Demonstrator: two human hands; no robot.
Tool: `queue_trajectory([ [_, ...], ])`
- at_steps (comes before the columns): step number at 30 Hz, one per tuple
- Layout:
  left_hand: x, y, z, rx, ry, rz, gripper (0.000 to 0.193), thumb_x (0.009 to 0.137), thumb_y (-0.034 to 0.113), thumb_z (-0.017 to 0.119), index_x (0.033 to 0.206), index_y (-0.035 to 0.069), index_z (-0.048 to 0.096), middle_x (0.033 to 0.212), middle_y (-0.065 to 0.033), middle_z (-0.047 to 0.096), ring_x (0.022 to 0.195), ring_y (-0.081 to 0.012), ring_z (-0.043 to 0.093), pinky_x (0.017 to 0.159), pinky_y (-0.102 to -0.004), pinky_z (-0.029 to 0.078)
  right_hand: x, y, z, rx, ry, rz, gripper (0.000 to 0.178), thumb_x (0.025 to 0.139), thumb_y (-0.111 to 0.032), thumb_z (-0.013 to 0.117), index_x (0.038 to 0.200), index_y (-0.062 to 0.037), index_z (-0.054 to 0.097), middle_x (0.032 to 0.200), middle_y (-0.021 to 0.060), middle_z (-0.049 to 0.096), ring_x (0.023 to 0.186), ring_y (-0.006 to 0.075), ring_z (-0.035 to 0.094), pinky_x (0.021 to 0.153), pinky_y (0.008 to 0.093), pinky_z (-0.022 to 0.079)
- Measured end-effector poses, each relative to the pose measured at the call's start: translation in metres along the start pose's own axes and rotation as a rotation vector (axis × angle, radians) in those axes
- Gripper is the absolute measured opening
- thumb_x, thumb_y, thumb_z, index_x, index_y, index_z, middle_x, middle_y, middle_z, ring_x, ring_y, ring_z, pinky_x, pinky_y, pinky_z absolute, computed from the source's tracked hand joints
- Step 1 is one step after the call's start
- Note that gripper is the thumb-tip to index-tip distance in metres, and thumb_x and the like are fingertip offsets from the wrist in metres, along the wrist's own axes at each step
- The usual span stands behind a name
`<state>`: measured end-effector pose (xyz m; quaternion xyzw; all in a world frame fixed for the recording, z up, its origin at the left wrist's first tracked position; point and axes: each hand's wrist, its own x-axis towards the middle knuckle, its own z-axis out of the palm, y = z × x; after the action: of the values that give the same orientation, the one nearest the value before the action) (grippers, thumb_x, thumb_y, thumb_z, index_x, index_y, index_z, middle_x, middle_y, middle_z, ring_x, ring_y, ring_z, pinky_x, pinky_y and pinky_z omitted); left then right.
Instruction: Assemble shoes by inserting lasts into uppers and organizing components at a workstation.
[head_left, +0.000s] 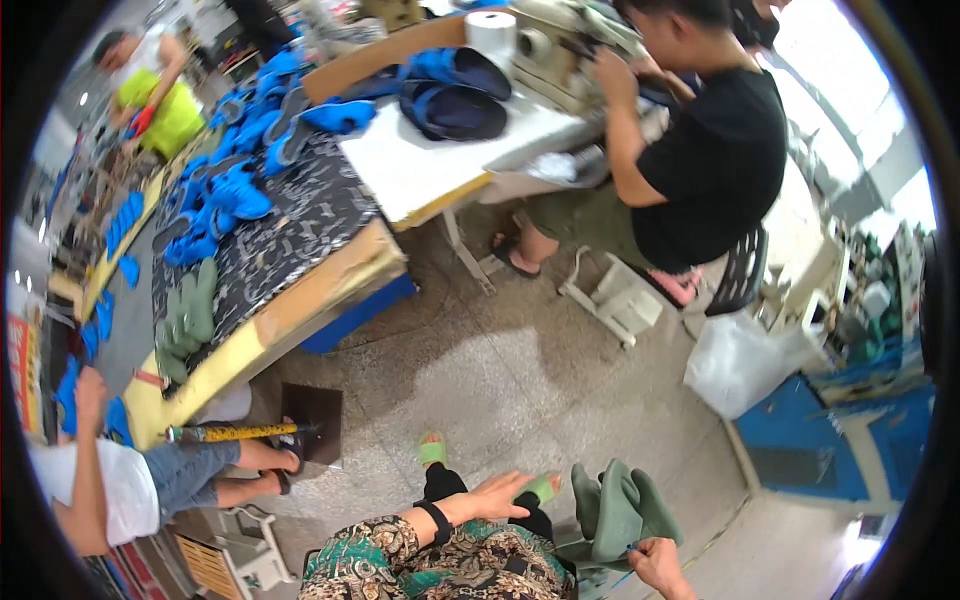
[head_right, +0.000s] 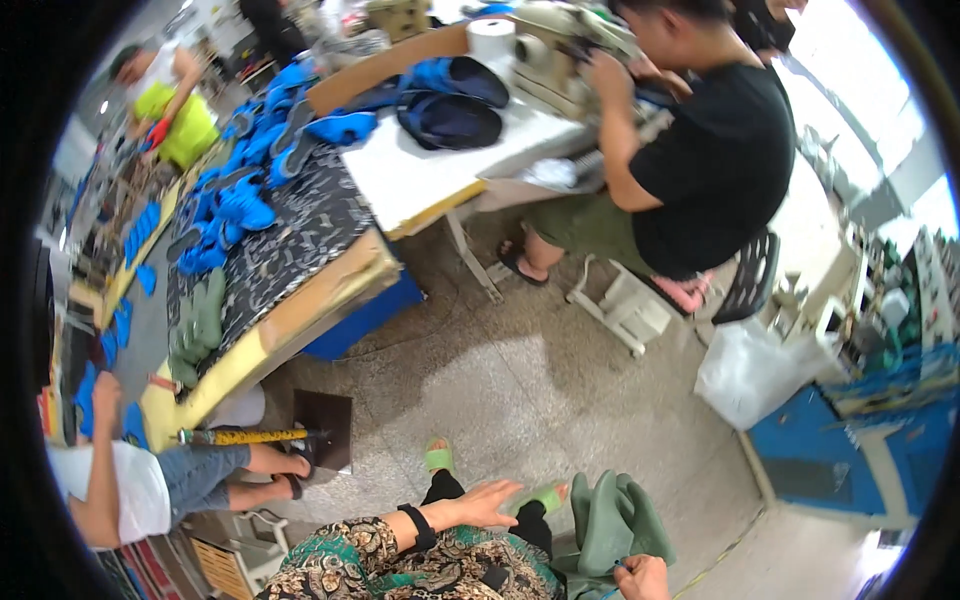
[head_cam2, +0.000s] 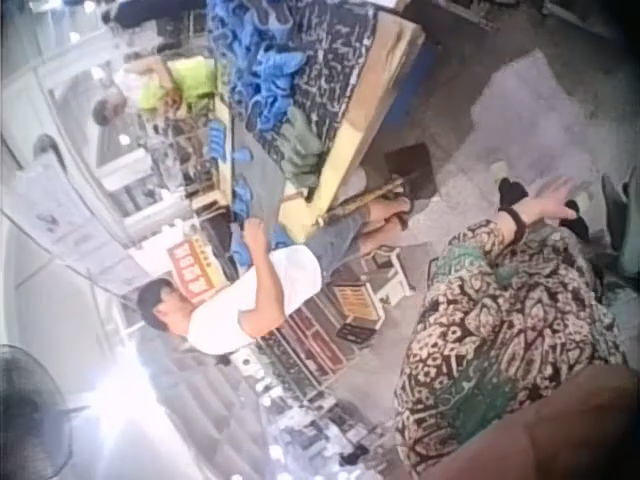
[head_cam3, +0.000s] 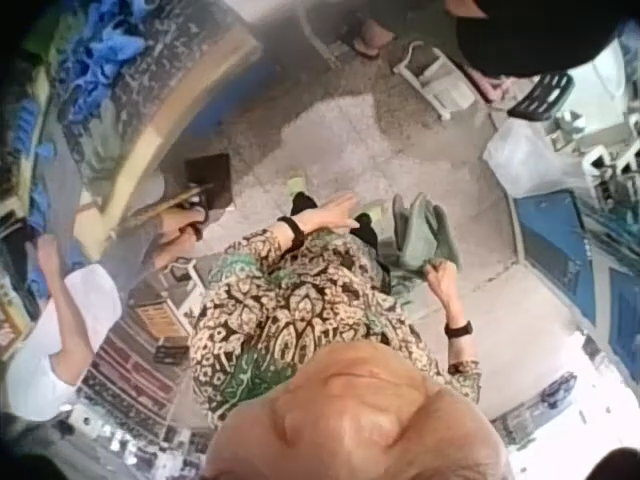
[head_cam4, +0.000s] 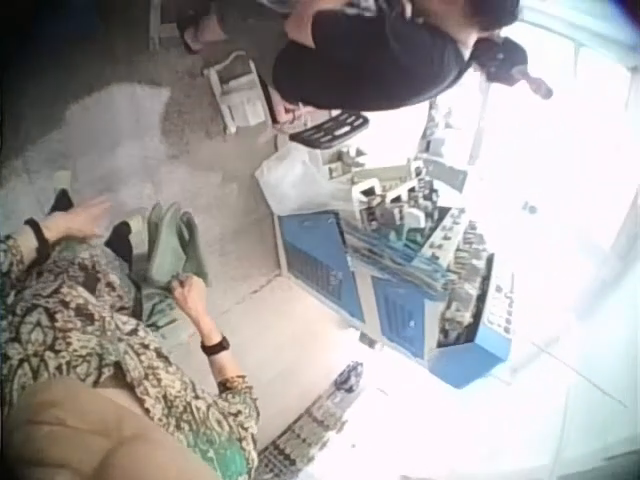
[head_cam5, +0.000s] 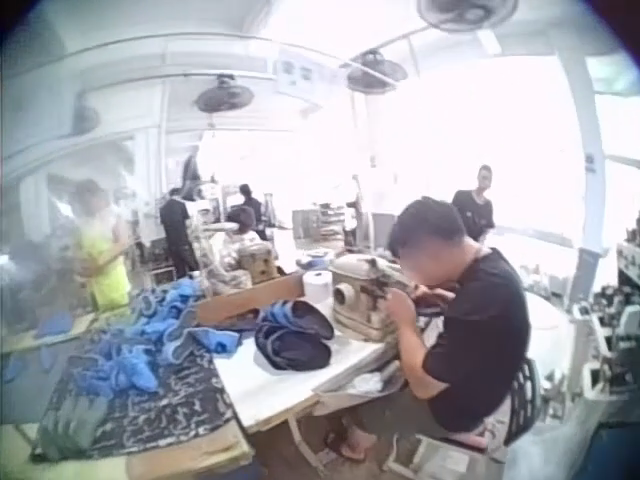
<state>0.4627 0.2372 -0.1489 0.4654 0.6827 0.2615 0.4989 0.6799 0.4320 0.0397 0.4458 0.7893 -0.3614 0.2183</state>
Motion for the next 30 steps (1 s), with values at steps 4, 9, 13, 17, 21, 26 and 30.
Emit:
queue_trajectory([
  [4, -0.042, 0.008, -0.050, 0.091, 0.072, 0.272, 0.098, 0.063, 0.042, 0.071, 0.136, 0.006, 0.017, 0.138, -0.0197, 0.020, 0.128, -0.0357, 0.021, 0.098, -0.0531, 0.021, -0.021, -0.127, -0.023, 0.152, 0.045, -0.169, 0.025, 0.071, -0.009, 0.060, 0.053, 0.0031, 0.049, 0.043, 0.0007, 0.038, 0.046, 0.0065, 0.035, 0.040, 0.0285, 0.030],
  [9, -0.117, 0.033, -0.135, 0.105, 0.674, 0.501, 0.107, 0.055, 0.038, 0.076, 0.137, 0.005, 0.015, 0.140, -0.0187, 0.017, 0.129, -0.0366, 0.018, 0.099, -0.0539, 0.020, -0.047, -0.323, -0.064, -0.087, 0.182, -0.553, 0.023, 0.075, -0.011, 0.061, 0.057, 0.0019, 0.054, 0.049, 0.0031, 0.044, 0.049, 0.0079, 0.041, 0.042, 0.0266, 0.032],
  [13, -0.147, 0.066, -0.235, 0.285, 1.174, 0.678, 0.082, 0.065, 0.028, 0.070, 0.131, 0.000, 0.028, 0.138, -0.0185, 0.022, 0.129, -0.0357, 0.020, 0.101, -0.0509, 0.019, -0.085, -0.456, -0.090, -0.149, 0.256, -1.049, 0.029, 0.075, -0.014, 0.060, 0.053, 0.0021, 0.049, 0.046, 0.0005, 0.041, 0.046, 0.0061, 0.037, 0.040, 0.0264, 0.028],
  [17, -0.183, 0.039, -0.345, 0.470, 1.549, 0.492, 0.067, 0.068, 0.017, 0.062, 0.126, -0.001, 0.034, 0.133, -0.0190, 0.029, 0.128, -0.0357, 0.023, 0.098, -0.0507, 0.021, -0.065, -0.575, -0.080, -0.181, 0.311, -1.396, 0.035, 0.073, -0.021, 0.057, 0.054, 0.0043, 0.043, 0.046, 0.0010, 0.032, 0.046, 0.0062, 0.031, 0.040, 0.0279, 0.027],
  [21, -0.214, 0.004, -0.406, 0.567, 1.608, 0.062, 0.065, 0.072, 0.022, 0.062, 0.125, -0.002, 0.033, 0.132, -0.0189, 0.030, 0.127, -0.0357, 0.024, 0.100, -0.0474, 0.021, -0.006, -0.683, -0.041, -0.247, 0.427, -1.521, 0.036, 0.076, -0.023, 0.056, 0.057, 0.0057, 0.047, 0.046, 0.0029, 0.036, 0.045, 0.0077, 0.035, 0.041, 0.0292, 0.031],
  [26, -0.241, -0.129, -0.388, 0.750, 1.635, -0.305, 0.055, 0.068, 0.020, 0.066, 0.115, -0.001, 0.046, 0.124, -0.0205, 0.040, 0.118, -0.0358, 0.034, 0.094, -0.0469, 0.029, 0.127, -0.772, 0.072, -0.372, 0.262, -1.526, 0.027, 0.068, -0.028, 0.057, 0.066, -0.0015, 0.064, 0.067, 0.0201, 0.060, 0.066, 0.0339, 0.061, 0.067, 0.0413, 0.049],
  [30, -0.241, -0.129, -0.344, 0.554, 1.563, -0.486, 0.036, 0.070, 0.014, 0.063, 0.101, -0.001, 0.055, 0.123, -0.0201, 0.042, 0.110, -0.0377, 0.042, 0.090, -0.0445, 0.034, 0.199, -0.804, 0.096, -0.315, 0.087, -1.360, 0.029, 0.069, -0.027, 0.054, 0.065, 0.0011, 0.061, 0.068, 0.0233, 0.058, 0.068, 0.0381, 0.059, 0.065, 0.0429, 0.047],
])
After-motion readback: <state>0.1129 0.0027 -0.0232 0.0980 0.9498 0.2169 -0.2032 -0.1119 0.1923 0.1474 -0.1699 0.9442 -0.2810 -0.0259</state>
